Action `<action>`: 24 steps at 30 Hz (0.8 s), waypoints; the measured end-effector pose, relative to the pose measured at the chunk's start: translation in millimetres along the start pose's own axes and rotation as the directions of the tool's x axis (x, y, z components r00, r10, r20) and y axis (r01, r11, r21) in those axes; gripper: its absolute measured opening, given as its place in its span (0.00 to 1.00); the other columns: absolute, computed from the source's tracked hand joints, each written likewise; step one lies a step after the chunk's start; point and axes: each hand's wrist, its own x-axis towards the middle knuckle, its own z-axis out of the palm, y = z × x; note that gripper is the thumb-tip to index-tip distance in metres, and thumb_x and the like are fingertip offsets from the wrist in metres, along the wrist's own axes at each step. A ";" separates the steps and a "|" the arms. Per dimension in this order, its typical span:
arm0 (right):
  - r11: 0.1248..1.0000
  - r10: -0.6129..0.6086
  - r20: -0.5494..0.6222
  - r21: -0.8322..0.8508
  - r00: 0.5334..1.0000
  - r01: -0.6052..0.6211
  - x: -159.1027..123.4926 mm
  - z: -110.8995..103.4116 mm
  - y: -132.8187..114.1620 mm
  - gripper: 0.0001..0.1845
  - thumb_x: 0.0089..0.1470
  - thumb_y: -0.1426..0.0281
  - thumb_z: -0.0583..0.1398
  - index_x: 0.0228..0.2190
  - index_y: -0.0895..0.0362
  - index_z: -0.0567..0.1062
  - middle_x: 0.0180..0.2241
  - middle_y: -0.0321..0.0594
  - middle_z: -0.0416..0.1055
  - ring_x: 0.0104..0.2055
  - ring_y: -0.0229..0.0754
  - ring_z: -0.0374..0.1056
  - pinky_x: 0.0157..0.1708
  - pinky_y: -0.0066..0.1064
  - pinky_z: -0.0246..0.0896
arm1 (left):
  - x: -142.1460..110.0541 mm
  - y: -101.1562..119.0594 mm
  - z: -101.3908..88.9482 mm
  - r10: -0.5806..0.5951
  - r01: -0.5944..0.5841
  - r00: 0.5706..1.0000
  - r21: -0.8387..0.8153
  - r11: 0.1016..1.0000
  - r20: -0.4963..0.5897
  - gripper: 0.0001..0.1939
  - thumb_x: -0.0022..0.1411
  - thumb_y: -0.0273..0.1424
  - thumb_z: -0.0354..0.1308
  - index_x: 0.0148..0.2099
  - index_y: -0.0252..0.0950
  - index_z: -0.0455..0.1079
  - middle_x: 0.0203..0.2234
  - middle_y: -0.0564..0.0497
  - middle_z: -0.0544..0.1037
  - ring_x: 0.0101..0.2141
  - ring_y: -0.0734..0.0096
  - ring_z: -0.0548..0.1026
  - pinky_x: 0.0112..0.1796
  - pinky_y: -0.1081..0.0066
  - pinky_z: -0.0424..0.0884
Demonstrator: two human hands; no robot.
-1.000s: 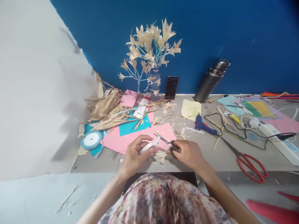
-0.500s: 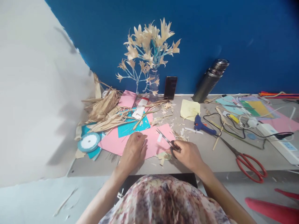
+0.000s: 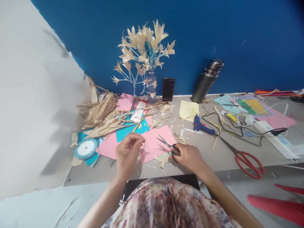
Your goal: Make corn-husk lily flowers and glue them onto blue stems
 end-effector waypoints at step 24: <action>0.851 -0.133 -0.262 0.465 0.956 0.246 -4.9 21.3 11.4 0.07 0.59 0.72 0.63 0.39 0.53 0.81 0.39 0.41 0.82 0.40 0.44 0.77 0.40 0.30 0.64 | -22.6 -16.2 73.9 -0.536 0.722 0.689 -0.402 0.562 0.488 0.13 0.46 0.36 0.75 0.27 0.32 0.78 0.49 0.42 0.79 0.36 0.66 0.77 0.36 0.69 0.73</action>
